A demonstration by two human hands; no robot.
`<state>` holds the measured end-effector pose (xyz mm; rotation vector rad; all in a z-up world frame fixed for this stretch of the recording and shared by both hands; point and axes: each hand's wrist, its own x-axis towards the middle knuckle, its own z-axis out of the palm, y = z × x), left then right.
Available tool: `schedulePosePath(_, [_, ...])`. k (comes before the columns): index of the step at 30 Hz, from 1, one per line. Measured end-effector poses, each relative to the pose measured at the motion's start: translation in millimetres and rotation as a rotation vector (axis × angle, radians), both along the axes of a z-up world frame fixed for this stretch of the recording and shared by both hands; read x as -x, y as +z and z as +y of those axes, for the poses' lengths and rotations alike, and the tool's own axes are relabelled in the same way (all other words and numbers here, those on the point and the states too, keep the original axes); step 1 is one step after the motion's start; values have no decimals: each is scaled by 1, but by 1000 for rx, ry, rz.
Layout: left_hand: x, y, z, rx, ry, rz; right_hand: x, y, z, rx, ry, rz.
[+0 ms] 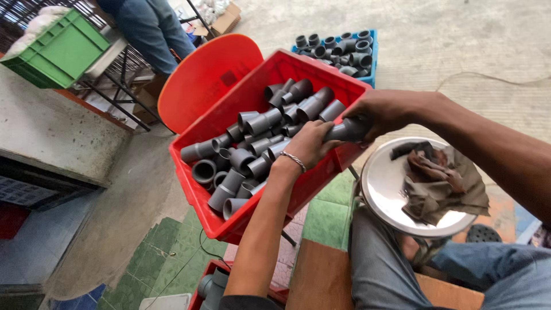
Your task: The person picks up gray plastic pipe fittings from a red crate and wipes them with a cloth over a white bucket. They then place the cleaned fittings into a cardboard box. The person repeats this process, handling the fittings one at a time.
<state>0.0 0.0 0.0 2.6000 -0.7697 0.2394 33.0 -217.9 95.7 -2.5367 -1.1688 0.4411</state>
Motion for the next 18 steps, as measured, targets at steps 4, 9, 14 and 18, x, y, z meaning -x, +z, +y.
schedulePosePath(4, [-13,8,31,-41,92,23,-36,3,31,42,33,-12])
schedulePosePath(9, [-31,-1,68,-9,209,107,-57,7,78,78,30,-44])
schedulePosePath(14, [-61,-27,98,-57,299,198,-84,-14,110,125,113,-101])
schedulePosePath(18, [-77,-46,109,-71,364,325,-103,-40,134,143,137,-133])
